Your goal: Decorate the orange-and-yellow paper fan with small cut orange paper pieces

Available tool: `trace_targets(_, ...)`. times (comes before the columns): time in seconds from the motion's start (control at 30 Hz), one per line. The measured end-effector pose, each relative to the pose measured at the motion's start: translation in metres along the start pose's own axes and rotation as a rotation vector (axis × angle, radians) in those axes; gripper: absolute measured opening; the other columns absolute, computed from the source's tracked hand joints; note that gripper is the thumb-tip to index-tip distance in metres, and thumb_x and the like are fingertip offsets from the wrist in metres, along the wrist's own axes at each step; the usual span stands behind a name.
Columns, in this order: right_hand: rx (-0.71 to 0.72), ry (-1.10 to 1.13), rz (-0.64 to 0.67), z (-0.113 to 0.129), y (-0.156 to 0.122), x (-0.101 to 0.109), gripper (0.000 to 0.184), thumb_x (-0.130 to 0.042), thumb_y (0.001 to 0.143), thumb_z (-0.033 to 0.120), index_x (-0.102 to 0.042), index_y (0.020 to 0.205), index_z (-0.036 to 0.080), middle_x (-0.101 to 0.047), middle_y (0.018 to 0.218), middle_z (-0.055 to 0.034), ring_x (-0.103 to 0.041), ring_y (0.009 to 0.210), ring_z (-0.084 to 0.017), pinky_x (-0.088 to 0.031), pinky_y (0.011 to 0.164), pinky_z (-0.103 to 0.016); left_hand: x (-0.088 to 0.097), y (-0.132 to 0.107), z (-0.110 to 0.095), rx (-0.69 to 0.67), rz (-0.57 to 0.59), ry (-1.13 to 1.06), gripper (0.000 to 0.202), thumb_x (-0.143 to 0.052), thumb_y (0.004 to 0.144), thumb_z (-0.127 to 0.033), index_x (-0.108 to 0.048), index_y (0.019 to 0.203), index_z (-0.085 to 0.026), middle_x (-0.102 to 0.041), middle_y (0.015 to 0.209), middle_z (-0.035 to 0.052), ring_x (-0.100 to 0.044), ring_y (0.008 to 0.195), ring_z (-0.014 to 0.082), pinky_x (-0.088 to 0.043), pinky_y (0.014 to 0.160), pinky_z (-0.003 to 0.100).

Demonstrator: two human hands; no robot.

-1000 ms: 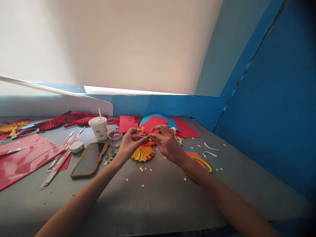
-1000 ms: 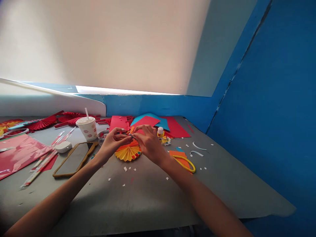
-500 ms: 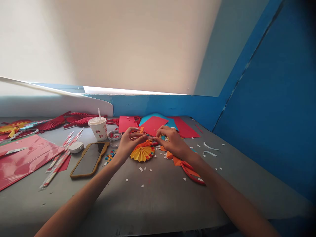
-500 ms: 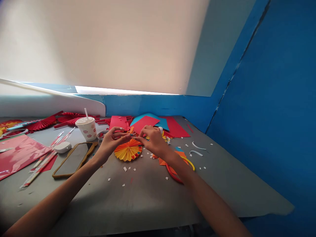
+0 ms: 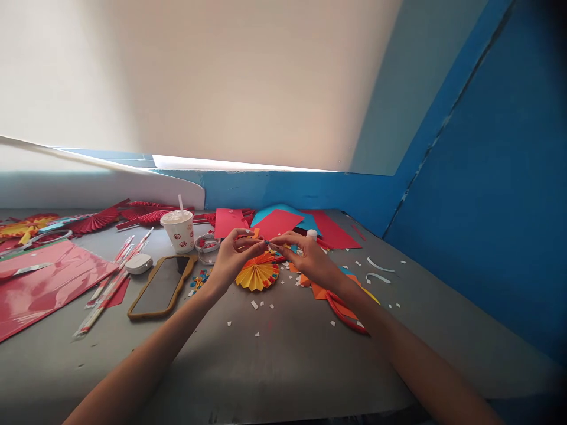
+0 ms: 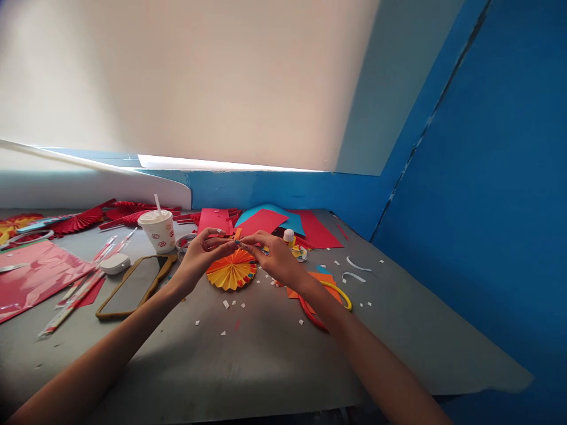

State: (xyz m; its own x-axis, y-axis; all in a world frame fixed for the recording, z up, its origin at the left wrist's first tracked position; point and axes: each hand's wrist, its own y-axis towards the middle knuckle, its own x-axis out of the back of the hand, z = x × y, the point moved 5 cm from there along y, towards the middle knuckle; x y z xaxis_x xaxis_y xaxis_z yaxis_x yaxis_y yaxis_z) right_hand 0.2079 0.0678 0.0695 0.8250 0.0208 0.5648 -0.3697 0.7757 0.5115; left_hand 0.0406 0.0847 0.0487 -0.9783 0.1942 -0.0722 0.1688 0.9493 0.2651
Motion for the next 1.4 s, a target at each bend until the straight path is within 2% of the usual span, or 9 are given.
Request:
trace_targets(0.2, 0.031, -0.029, -0.025, -0.001, 0.0, -0.001, 0.021, -0.053, 0.095, 0.031, -0.069, 0.108, 0.024, -0.07, 0.102, -0.0038, -0.066, 0.097, -0.018, -0.054, 0.081, -0.028, -0.001, 0.0, -0.001, 0.006, -0.005, -0.011, 0.038, -0.08, 0.072, -0.029, -0.054, 0.098, -0.017, -0.075, 0.089, 0.0061, -0.072, 0.088, 0.0225, -0.056, 0.084, 0.036)
trace_targets(0.37, 0.11, -0.119, -0.056, 0.003, 0.001, 0.0, 0.02, -0.051, 0.097, 0.028, -0.067, 0.106, 0.022, -0.069, 0.098, -0.0042, -0.066, 0.092, -0.018, -0.054, 0.076, -0.028, 0.0, 0.002, 0.003, 0.046, 0.059, -0.071, 0.038, -0.08, 0.073, -0.028, -0.055, 0.099, -0.017, -0.075, 0.092, 0.0053, -0.071, 0.093, 0.0212, -0.053, 0.09, 0.036)
trace_targets(0.57, 0.321, -0.333, -0.102, 0.006, 0.0, 0.003, 0.019, -0.05, 0.096, 0.018, -0.067, 0.106, 0.021, -0.069, 0.098, -0.0059, -0.061, 0.096, -0.021, -0.045, 0.087, -0.038, 0.007, 0.011, 0.017, 0.267, 0.267, -0.157, 0.031, -0.064, 0.088, -0.038, -0.066, 0.101, -0.01, -0.073, 0.105, 0.0142, -0.069, 0.099, 0.0207, -0.048, 0.1, 0.036)
trace_targets(0.73, 0.503, -0.502, -0.047, 0.01, -0.004, -0.002, 0.03, -0.044, 0.096, 0.008, -0.066, 0.111, 0.021, -0.07, 0.101, -0.0069, -0.057, 0.102, -0.023, -0.042, 0.085, -0.039, 0.013, 0.015, 0.024, 0.331, 0.31, -0.199, 0.023, -0.064, 0.09, -0.026, -0.064, 0.108, -0.012, -0.07, 0.108, 0.0082, -0.066, 0.103, 0.0205, -0.052, 0.095, 0.042)
trace_targets(0.93, 0.593, -0.629, -0.047, 0.015, -0.006, -0.002, 0.032, -0.041, 0.097, 0.008, -0.068, 0.111, 0.019, -0.069, 0.102, -0.0098, -0.056, 0.102, -0.025, -0.042, 0.082, -0.04, 0.015, 0.015, 0.028, 0.355, 0.318, -0.2, 0.025, -0.075, 0.08, -0.024, -0.068, 0.102, -0.016, -0.07, 0.108, 0.0079, -0.066, 0.105, 0.0174, -0.045, 0.104, 0.031)
trace_targets(1.07, 0.592, -0.648, -0.063, 0.015, -0.006, -0.001, 0.033, -0.042, 0.096, 0.006, -0.069, 0.111, 0.02, -0.068, 0.104, -0.011, -0.056, 0.102, -0.026, -0.042, 0.081, -0.04, 0.015, 0.015, 0.025, 0.304, 0.32, -0.166, 0.027, -0.076, 0.078, -0.025, -0.065, 0.101, -0.016, -0.071, 0.108, 0.0093, -0.066, 0.107, 0.0194, -0.046, 0.103, 0.034)
trace_targets(1.2, 0.535, -0.594, -0.106, 0.011, -0.005, 0.0, 0.036, -0.04, 0.096, 0.004, -0.068, 0.111, 0.022, -0.068, 0.105, -0.0096, -0.057, 0.102, -0.025, -0.042, 0.083, -0.04, 0.011, 0.014, 0.015, 0.165, 0.289, -0.073, 0.033, -0.077, 0.076, -0.028, -0.062, 0.104, -0.017, -0.072, 0.103, 0.0084, -0.068, 0.103, 0.0211, -0.049, 0.099, 0.037)
trace_targets(1.3, 0.444, -0.504, -0.183, 0.008, -0.003, 0.003, 0.029, -0.045, 0.097, 0.01, -0.067, 0.111, 0.023, -0.067, 0.101, -0.0075, -0.059, 0.097, -0.023, -0.045, 0.082, -0.039, 0.004, 0.01, 0.004, 0.06, 0.27, 0.021, 0.039, -0.078, 0.075, -0.029, -0.06, 0.108, -0.018, -0.073, 0.095, 0.0067, -0.07, 0.095, 0.0222, -0.052, 0.089, 0.037)
trace_targets(1.4, 0.358, -0.394, -0.25, 0.007, -0.002, 0.004, 0.02, -0.052, 0.096, 0.019, -0.066, 0.11, 0.023, -0.065, 0.099, -0.0062, -0.061, 0.093, -0.021, -0.05, 0.08, -0.035, -0.005, 0.004, -0.002, -0.02, 0.299, 0.092, 0.039, -0.077, 0.075, -0.03, -0.059, 0.108, -0.019, -0.073, 0.088, 0.0045, -0.07, 0.089, 0.0223, -0.054, 0.083, 0.035)
